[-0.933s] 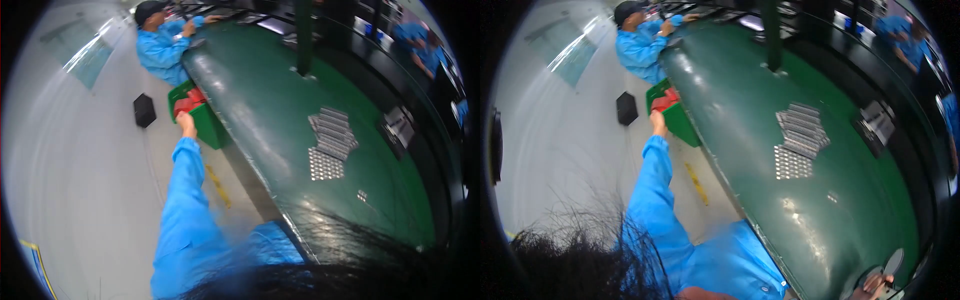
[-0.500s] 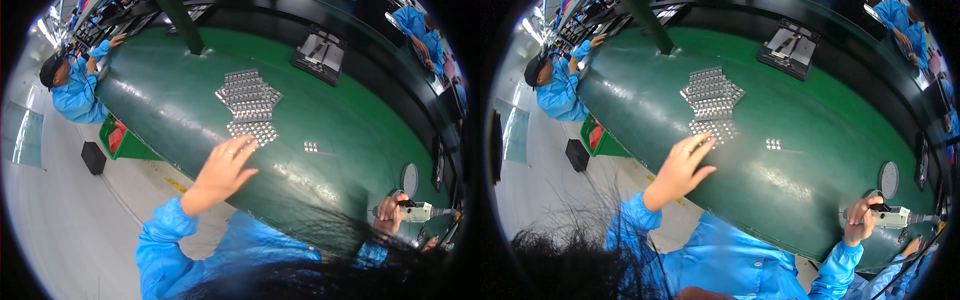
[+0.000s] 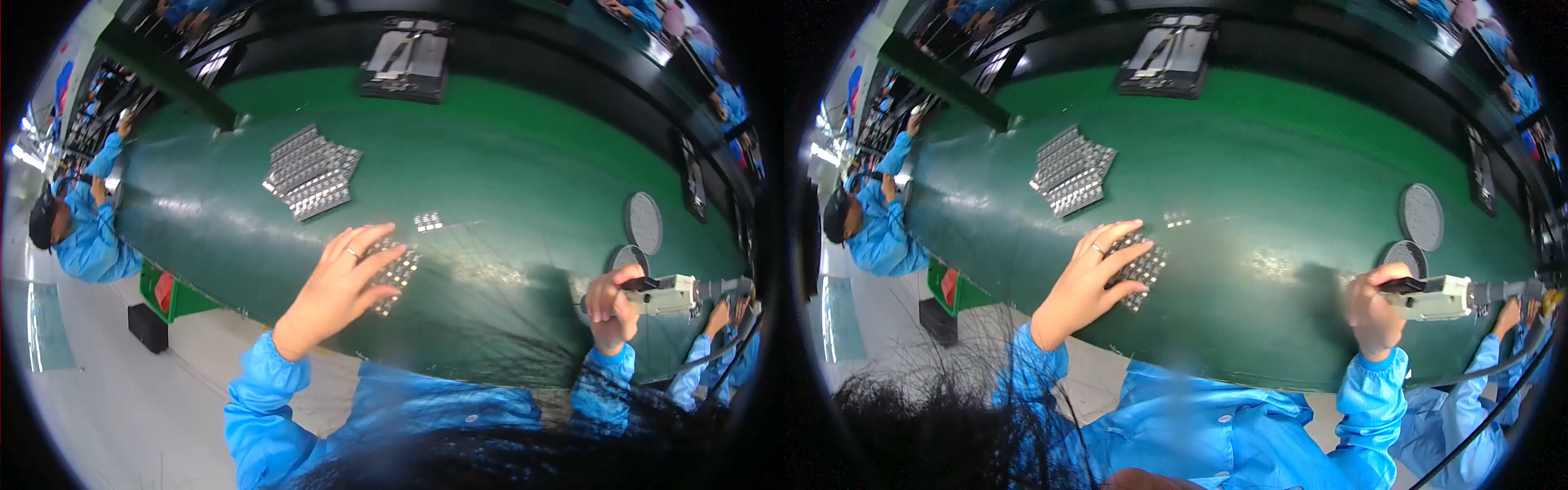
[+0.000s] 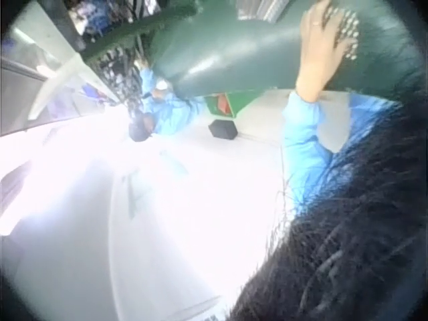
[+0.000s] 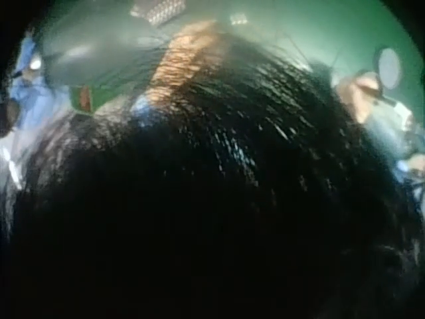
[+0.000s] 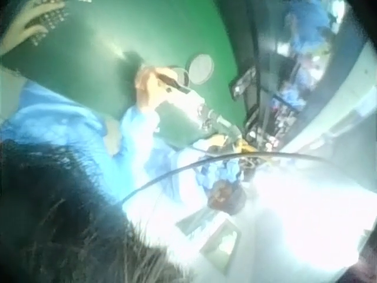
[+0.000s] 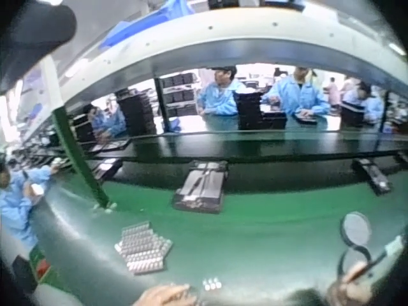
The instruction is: The person assembles electronic tablet components by driving screws into a tablet frame using an electric screwdriver.
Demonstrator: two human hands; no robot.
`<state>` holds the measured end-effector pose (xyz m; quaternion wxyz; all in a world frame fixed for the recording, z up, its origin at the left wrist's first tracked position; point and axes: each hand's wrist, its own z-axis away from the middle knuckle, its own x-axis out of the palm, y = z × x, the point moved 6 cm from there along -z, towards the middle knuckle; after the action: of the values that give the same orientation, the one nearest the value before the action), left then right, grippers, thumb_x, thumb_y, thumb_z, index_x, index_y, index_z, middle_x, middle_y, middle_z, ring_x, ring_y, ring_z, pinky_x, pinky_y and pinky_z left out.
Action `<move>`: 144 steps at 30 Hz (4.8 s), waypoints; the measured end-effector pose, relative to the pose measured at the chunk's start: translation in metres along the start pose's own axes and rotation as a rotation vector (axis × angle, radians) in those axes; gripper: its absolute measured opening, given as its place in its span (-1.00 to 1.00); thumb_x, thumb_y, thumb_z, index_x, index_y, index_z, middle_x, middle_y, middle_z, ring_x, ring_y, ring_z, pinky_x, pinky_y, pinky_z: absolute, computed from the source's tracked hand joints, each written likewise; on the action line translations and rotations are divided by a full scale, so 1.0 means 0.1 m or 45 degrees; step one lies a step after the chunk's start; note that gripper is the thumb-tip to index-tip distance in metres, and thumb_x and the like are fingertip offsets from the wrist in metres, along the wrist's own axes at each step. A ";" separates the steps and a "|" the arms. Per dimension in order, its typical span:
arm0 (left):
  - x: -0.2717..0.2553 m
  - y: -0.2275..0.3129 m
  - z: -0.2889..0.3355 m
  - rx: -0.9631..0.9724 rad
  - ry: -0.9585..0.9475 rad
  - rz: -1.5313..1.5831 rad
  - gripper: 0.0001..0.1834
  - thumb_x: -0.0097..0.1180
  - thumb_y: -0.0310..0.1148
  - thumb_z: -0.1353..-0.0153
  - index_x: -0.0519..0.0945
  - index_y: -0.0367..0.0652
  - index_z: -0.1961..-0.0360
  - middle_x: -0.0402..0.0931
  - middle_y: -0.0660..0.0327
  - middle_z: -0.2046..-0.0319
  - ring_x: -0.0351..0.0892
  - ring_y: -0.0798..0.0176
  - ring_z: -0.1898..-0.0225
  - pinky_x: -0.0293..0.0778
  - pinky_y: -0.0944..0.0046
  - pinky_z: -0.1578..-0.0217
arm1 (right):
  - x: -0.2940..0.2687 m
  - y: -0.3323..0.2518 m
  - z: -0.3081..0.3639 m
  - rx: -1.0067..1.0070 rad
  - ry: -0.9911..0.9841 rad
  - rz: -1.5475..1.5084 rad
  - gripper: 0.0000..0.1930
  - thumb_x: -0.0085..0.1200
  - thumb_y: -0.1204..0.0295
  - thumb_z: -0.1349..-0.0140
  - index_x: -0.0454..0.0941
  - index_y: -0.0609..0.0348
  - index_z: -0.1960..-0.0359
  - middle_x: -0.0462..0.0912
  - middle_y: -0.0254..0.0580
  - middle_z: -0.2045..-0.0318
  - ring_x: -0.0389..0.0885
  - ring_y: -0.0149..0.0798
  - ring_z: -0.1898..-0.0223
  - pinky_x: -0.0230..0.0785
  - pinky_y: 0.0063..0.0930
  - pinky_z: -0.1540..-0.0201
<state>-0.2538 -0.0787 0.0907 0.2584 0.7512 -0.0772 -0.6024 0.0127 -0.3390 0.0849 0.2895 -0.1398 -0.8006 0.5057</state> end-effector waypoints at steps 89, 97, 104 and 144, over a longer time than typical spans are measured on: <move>1.79 1.28 -3.33 0.146 0.577 0.952 -0.81 0.12 -0.49 -0.20 0.56 -0.25 0.14 0.56 -0.01 0.19 0.58 -0.01 0.13 0.51 0.10 0.09 | -0.39 0.73 0.34 0.552 0.179 -0.022 -0.77 0.22 0.57 -0.14 0.48 0.33 0.20 0.47 -0.19 0.62 0.46 -0.35 0.64 0.36 -0.46 0.58; 2.19 1.87 -3.79 0.247 0.342 0.903 -0.68 0.20 -0.42 -0.17 0.52 -0.19 0.04 0.50 -0.05 0.05 0.49 -0.13 -0.02 0.46 0.02 -0.03 | -0.22 0.28 0.26 0.354 0.075 -0.040 -0.79 0.22 0.58 -0.16 0.52 0.30 0.18 0.57 -0.16 0.54 0.52 -0.39 0.59 0.36 -0.52 0.54; 2.24 2.02 -4.15 0.308 0.227 0.821 -0.58 0.28 -0.37 -0.12 0.54 -0.15 -0.04 0.51 -0.06 0.00 0.46 -0.10 -0.09 0.42 0.04 -0.10 | -0.14 0.12 0.09 0.443 0.099 0.056 -0.75 0.27 0.55 -0.10 0.58 0.24 0.16 0.66 -0.16 0.31 0.63 -0.39 0.35 0.48 -0.50 0.31; 2.19 1.38 -4.26 -0.350 -0.066 2.187 -0.66 0.09 -0.38 -0.32 0.51 -0.38 -0.04 0.57 0.08 0.06 0.61 0.19 0.09 0.57 0.13 0.05 | -0.44 0.17 0.03 0.038 0.235 0.001 -0.77 0.18 0.57 -0.19 0.54 0.26 0.11 0.53 -0.33 0.58 0.43 -0.54 0.64 0.26 -0.60 0.61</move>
<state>0.2328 -0.1648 0.0276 0.7101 0.3811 -0.5497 -0.2197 0.0441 -0.3560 0.0546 0.3638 -0.1819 -0.7628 0.5027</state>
